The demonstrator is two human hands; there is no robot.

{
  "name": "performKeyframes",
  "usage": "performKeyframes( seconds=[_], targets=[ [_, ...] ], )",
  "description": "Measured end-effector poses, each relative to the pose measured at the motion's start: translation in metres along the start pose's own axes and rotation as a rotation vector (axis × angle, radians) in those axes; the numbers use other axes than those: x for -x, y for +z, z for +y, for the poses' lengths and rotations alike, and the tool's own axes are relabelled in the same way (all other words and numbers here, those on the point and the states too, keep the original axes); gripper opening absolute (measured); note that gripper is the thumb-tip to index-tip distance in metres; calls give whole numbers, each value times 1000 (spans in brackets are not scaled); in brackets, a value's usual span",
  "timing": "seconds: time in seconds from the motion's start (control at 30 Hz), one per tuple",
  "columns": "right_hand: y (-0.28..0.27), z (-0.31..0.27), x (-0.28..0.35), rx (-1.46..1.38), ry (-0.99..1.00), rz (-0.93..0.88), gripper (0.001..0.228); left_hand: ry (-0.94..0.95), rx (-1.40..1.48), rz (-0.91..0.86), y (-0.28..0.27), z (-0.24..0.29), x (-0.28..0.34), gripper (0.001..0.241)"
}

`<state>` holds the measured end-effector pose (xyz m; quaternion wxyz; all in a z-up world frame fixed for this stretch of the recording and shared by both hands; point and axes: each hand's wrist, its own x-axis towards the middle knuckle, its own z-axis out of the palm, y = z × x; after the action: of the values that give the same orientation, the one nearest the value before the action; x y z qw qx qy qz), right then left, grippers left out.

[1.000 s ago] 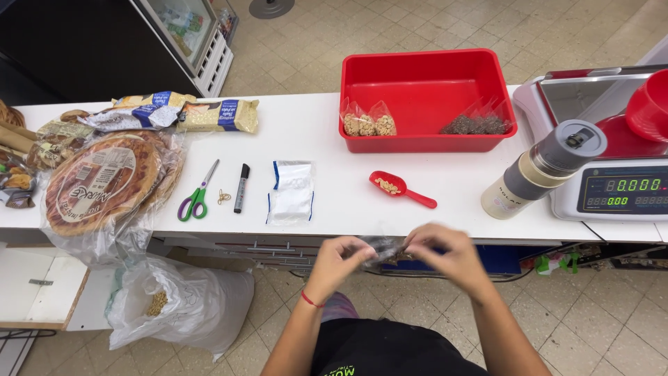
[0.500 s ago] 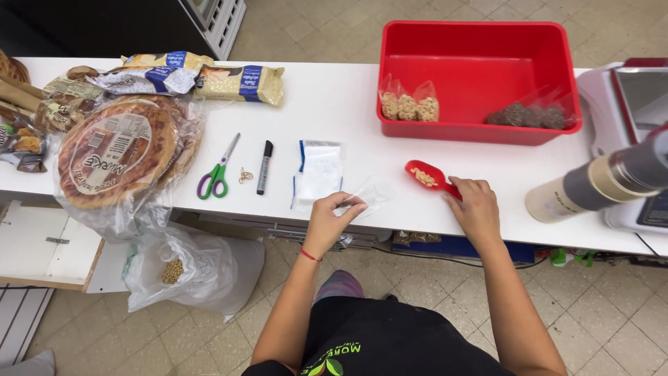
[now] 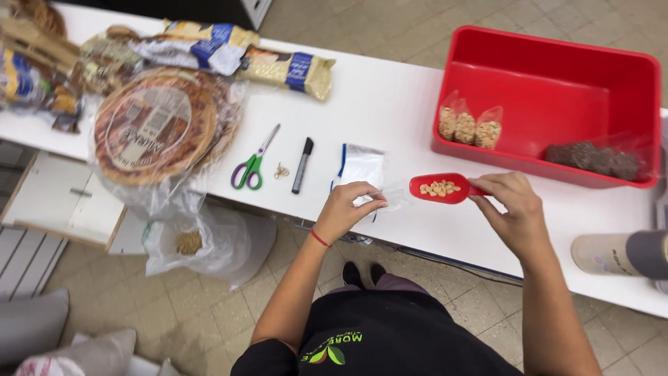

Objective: Scooping nuts from a bulk bag, weighing them on a digital scale, and packaging them into small plastic bags.

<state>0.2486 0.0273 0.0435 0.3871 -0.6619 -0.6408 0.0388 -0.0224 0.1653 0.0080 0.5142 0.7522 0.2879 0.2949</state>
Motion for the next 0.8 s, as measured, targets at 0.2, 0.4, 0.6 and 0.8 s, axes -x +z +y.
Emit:
performKeyframes(
  seconds=[0.2, 0.4, 0.6, 0.8],
  targets=[
    [3, -27, -59, 23, -442, -248, 27, 6, 11, 77, -18, 7, 31, 13],
    [40, -95, -107, 148, -838, -430, 28, -27, 101, 298, -25, -10, 84, 18],
    [93, -172, -127, 369, -1166, -569, 29, -79, 55, 506, -41, -14, 138, 55],
    [144, -272, -112, 526, -1472, -427, 13, -30, -53, 742, -90, -13, 200, 53]
  ],
)
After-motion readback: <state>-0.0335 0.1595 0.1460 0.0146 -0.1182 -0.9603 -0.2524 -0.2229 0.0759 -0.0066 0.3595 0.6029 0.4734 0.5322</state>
